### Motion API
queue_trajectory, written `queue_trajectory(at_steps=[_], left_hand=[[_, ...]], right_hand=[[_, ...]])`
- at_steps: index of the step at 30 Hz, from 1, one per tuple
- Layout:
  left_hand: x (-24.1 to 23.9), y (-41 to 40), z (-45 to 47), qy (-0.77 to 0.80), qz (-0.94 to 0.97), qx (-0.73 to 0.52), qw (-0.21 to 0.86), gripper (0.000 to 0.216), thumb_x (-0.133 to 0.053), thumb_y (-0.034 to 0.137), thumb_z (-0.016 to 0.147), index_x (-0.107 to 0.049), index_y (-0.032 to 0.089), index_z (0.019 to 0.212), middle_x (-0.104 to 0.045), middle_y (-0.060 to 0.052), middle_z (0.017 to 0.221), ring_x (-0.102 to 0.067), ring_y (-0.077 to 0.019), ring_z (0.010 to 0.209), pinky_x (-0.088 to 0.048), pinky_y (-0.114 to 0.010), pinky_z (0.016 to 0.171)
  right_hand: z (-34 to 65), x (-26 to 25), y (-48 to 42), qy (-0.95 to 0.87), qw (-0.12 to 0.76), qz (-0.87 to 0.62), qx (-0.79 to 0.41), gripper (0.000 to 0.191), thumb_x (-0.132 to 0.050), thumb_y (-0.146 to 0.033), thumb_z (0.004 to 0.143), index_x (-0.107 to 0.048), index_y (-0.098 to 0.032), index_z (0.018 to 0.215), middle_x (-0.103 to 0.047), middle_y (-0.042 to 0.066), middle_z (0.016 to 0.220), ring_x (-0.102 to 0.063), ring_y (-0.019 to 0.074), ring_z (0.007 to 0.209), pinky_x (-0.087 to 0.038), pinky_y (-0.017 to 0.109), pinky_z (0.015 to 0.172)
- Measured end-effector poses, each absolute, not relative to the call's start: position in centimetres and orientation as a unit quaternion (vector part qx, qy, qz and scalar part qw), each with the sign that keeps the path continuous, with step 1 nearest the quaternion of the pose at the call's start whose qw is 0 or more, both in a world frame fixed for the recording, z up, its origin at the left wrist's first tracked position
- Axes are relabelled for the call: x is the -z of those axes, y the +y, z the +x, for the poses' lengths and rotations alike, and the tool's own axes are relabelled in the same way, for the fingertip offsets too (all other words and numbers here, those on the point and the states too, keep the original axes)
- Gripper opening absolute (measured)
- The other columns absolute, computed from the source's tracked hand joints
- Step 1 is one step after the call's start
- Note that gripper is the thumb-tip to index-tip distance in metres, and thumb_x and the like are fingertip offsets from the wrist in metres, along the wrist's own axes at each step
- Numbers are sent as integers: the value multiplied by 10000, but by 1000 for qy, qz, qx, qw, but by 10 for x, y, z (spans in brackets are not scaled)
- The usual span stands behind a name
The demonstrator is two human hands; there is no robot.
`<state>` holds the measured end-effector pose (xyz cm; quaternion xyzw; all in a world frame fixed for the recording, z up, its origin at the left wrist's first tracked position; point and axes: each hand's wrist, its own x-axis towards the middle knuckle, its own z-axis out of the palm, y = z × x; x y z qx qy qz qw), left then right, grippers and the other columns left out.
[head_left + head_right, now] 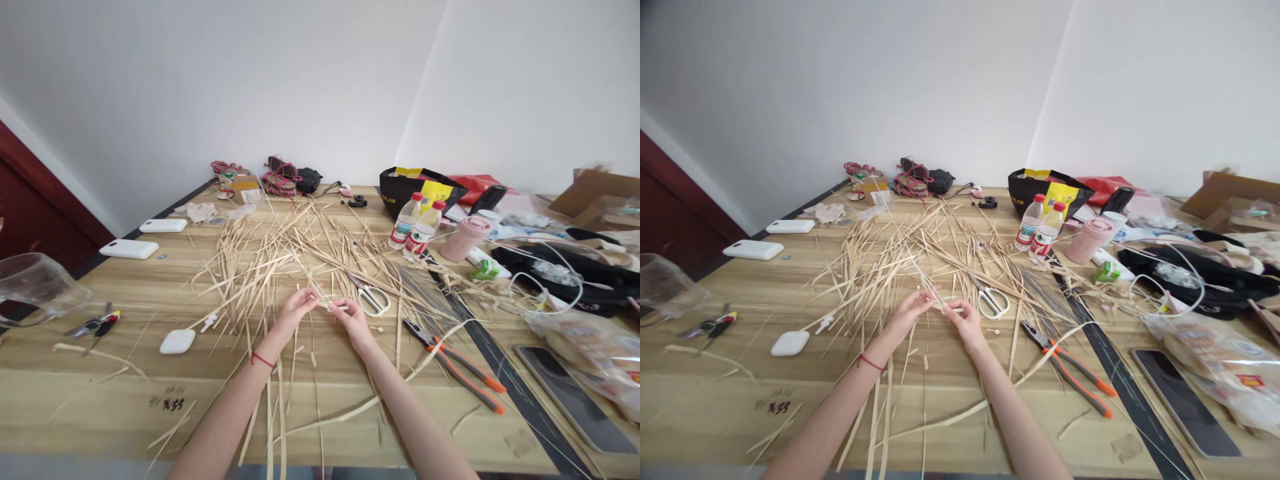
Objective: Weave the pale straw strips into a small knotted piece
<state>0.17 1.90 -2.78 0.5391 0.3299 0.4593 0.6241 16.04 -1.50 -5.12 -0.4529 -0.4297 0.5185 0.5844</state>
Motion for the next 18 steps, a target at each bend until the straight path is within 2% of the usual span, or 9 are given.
queue_trajectory(at_steps=[6,9,14,18], left_hand=[[27,14,5,322,550,-446,628,341,-689,213,646,-528,174,944,-610,-59,1010,-582,-192,963,-436,-376,894],[28,13,9,321,546,-455,626,371,-684,195,651,-498,175,972,-619,-52,941,-601,-178,902,-460,-365,862],[29,11,14,311,551,-465,619,513,-660,200,689,-407,198,1136,-635,-30,831,-621,-152,810,-473,-331,817],[27,9,14,325,544,-453,627,438,-586,288,760,-405,209,1150,-647,-35,824,-634,-156,753,-493,-319,748]], right_hand=[[162,54,-13,-386,604,-428,-551,217,-708,-375,625,-623,-188,696,-543,-32,562,-451,92,522,-346,236,558],[163,56,-12,-363,618,-410,-564,199,-715,-351,626,-619,-194,700,-551,-32,588,-444,85,525,-347,234,568],[163,56,-11,-363,619,-401,-570,189,-706,-347,638,-620,-192,703,-606,-9,672,-438,81,530,-344,235,567],[162,54,-11,-379,611,-409,-562,197,-697,-362,648,-624,-193,718,-611,-8,653,-441,88,526,-350,238,570]])
